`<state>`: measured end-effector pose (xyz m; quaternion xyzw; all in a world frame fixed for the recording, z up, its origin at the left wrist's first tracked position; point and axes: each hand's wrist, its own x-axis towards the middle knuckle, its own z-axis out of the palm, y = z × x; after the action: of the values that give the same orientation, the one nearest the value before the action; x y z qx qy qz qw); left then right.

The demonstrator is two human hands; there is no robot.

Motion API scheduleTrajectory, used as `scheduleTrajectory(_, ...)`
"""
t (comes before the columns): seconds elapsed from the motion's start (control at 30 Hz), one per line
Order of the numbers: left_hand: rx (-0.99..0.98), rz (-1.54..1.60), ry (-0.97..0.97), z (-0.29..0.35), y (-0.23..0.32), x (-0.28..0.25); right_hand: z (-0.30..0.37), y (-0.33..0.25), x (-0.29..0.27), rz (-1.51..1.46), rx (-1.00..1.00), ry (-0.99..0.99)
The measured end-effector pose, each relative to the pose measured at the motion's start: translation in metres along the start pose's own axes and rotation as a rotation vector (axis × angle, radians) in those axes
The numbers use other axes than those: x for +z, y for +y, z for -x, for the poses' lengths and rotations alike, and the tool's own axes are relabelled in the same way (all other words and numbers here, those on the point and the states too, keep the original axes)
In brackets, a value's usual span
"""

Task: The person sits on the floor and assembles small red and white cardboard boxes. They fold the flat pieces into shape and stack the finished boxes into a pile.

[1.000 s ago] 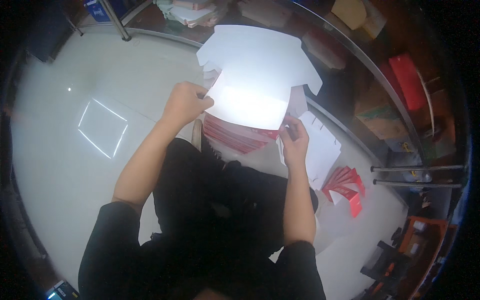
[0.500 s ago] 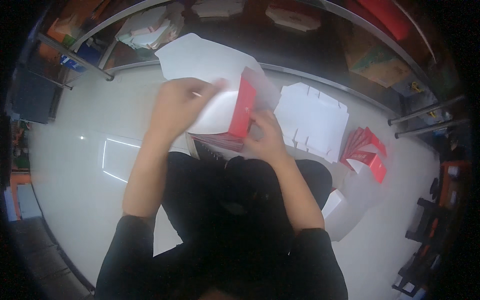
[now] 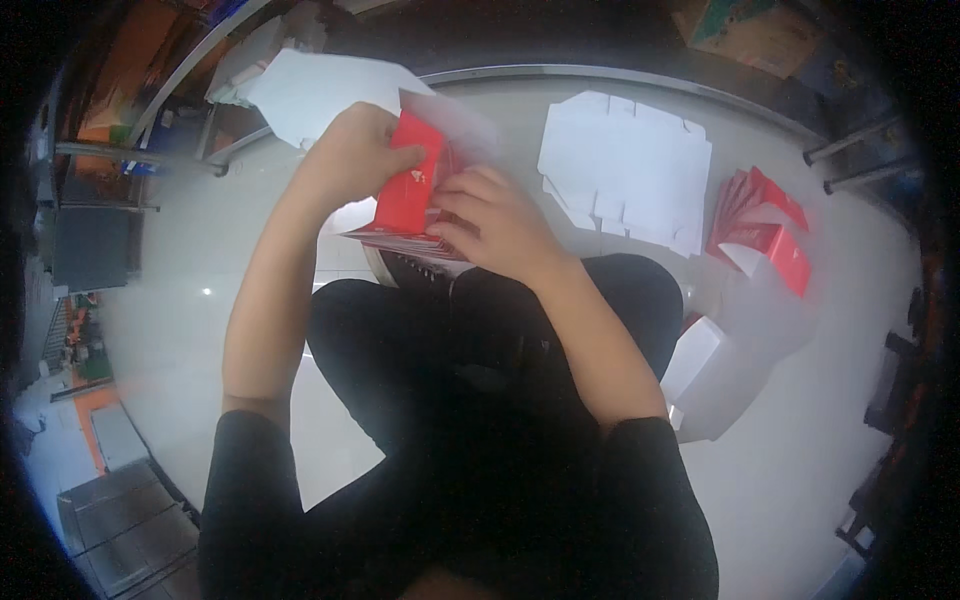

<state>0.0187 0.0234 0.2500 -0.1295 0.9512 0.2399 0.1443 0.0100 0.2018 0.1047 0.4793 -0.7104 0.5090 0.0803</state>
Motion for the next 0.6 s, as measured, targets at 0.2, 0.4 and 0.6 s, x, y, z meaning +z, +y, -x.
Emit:
scheduleTrajectory(0.2,0.08,-0.374,0.111,-0.009,0.0,0.027,0.007,0.007,-0.003,0.121,-0.058,-0.014)
scheduleTrajectory(0.4,0.023,-0.352,-0.014,-0.021,0.004,0.023,0.01,0.007,-0.003,0.166,0.017,0.021)
scheduleTrajectory(0.6,0.036,-0.389,-0.023,-0.022,-0.001,0.023,0.009,0.002,0.001,0.269,0.049,0.044)
